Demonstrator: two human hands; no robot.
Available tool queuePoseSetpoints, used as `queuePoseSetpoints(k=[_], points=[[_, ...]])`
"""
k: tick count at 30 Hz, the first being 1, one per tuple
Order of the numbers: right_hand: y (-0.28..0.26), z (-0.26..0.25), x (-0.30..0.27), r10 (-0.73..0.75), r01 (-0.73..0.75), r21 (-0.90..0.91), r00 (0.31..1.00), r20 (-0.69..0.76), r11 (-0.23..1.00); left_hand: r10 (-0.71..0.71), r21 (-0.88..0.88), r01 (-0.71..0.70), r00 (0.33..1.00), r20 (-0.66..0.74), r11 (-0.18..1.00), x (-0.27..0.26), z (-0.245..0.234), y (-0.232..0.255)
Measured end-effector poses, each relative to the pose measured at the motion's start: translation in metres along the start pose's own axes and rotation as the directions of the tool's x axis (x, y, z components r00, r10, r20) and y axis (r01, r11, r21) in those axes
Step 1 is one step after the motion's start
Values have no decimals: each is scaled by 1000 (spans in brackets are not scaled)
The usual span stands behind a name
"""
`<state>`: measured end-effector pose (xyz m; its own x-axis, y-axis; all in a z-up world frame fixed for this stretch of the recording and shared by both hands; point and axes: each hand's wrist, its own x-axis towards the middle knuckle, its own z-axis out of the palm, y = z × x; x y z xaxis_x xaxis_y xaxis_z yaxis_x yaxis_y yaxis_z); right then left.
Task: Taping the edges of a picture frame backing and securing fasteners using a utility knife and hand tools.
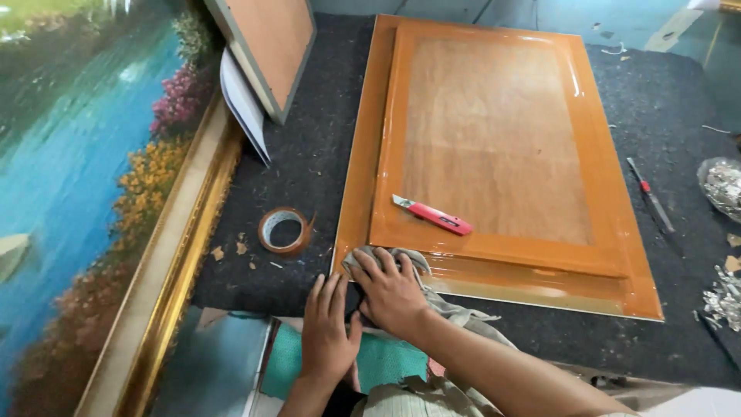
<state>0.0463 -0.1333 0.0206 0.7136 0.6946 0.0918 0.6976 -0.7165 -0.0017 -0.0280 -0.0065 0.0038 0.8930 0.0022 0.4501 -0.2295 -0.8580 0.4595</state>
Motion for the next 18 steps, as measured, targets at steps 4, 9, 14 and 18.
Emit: queuePoseSetpoints(k=[4,9,14,18], points=[[-10,1,11,2,-6,-34,993,-116,999,-66,2,66,998,-8,998,3,-17,-19],[6,-11,-7,-63,67,21,989,-137,998,-4,-89,3,1000,-19,996,34,-28,-34],[34,-8,-29,90,-12,302,966,-244,953,74,-288,-63,997,28,955,64,-37,-18],[41,-35,-5,878,-596,755,475,57,274,-147,-319,395,796,587,861,80,-49,22]])
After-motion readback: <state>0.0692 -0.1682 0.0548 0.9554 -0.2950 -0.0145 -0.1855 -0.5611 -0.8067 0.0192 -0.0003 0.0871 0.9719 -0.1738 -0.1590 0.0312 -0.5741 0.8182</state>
